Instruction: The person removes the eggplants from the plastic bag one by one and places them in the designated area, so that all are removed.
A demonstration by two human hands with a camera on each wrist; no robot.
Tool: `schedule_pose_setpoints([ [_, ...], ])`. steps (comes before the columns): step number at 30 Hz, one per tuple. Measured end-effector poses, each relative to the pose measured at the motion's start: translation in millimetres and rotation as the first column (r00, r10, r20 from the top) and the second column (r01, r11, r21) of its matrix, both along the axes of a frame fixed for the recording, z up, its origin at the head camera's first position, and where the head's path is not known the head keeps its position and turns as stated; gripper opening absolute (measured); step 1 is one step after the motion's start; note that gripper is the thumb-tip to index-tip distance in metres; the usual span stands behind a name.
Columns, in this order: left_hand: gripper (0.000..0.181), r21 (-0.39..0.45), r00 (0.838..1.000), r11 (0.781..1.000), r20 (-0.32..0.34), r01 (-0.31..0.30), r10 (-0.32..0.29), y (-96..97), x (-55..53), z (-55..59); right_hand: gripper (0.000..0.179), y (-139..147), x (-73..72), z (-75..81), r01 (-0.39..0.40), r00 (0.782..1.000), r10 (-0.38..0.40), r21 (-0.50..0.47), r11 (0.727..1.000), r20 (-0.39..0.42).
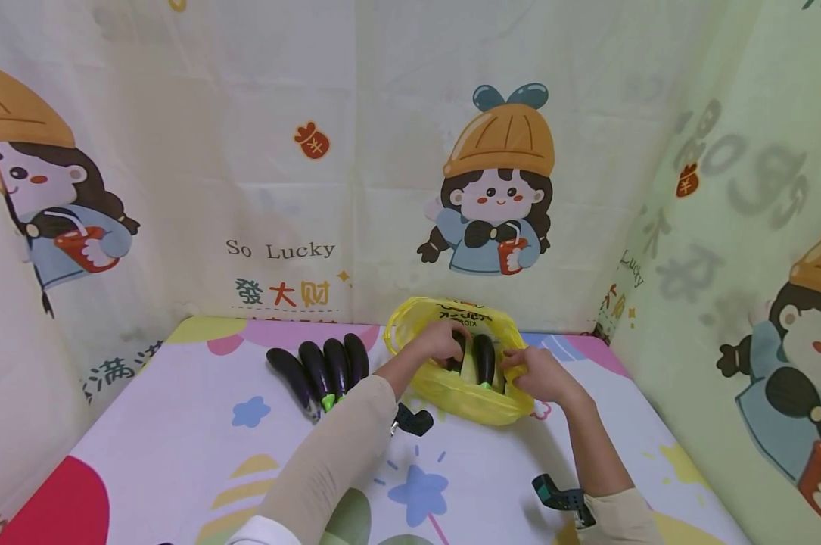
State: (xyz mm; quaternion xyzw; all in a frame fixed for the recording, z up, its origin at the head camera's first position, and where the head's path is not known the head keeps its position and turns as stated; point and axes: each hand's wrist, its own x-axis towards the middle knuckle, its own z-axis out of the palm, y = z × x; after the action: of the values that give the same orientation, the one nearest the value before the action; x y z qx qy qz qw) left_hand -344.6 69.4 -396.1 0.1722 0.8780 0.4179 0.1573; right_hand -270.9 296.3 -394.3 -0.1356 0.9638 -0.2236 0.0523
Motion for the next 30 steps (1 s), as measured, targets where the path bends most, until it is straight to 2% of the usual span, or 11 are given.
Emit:
schedule_pose_setpoints([
  [4, 0.05, 0.101, 0.999, 0.994, 0.044, -0.03, 0.026, -4.4, -1.5, 1.9, 0.04, 0, 0.0, 0.0, 0.002, 1.0, -0.002, 0.001, 1.0, 0.0],
  [8, 0.05, 0.163, 0.998, 0.986, 0.06, -0.046, 0.037, -8.3, -1.5, 5.0, 0.04, 0, 0.3, 0.6, 0.002, 1.0, -0.002, 0.001, 1.0, 0.001],
  [17, 0.051, 0.23, 0.995, 0.97, 0.075, -0.08, 0.065, -14.2, 5.1, 15.3, 0.041, -1, 3.1, 0.7, -0.002, 1.0, 0.002, -0.003, 1.0, -0.005],
  [24, 0.052, 0.306, 0.992, 0.946, 0.092, -0.106, 0.081, -19.3, 7.0, 20.4, 0.041, -1, 3.3, 1.8, -0.006, 1.0, 0.006, 0.0, 1.0, -0.005],
  [30, 0.052, 0.38, 0.989, 0.916, 0.114, -0.126, 0.089, -25.3, 5.7, 18.1, 0.041, -1, 1.5, 0.2, 0.005, 1.0, -0.005, 0.0, 1.0, 0.006],
])
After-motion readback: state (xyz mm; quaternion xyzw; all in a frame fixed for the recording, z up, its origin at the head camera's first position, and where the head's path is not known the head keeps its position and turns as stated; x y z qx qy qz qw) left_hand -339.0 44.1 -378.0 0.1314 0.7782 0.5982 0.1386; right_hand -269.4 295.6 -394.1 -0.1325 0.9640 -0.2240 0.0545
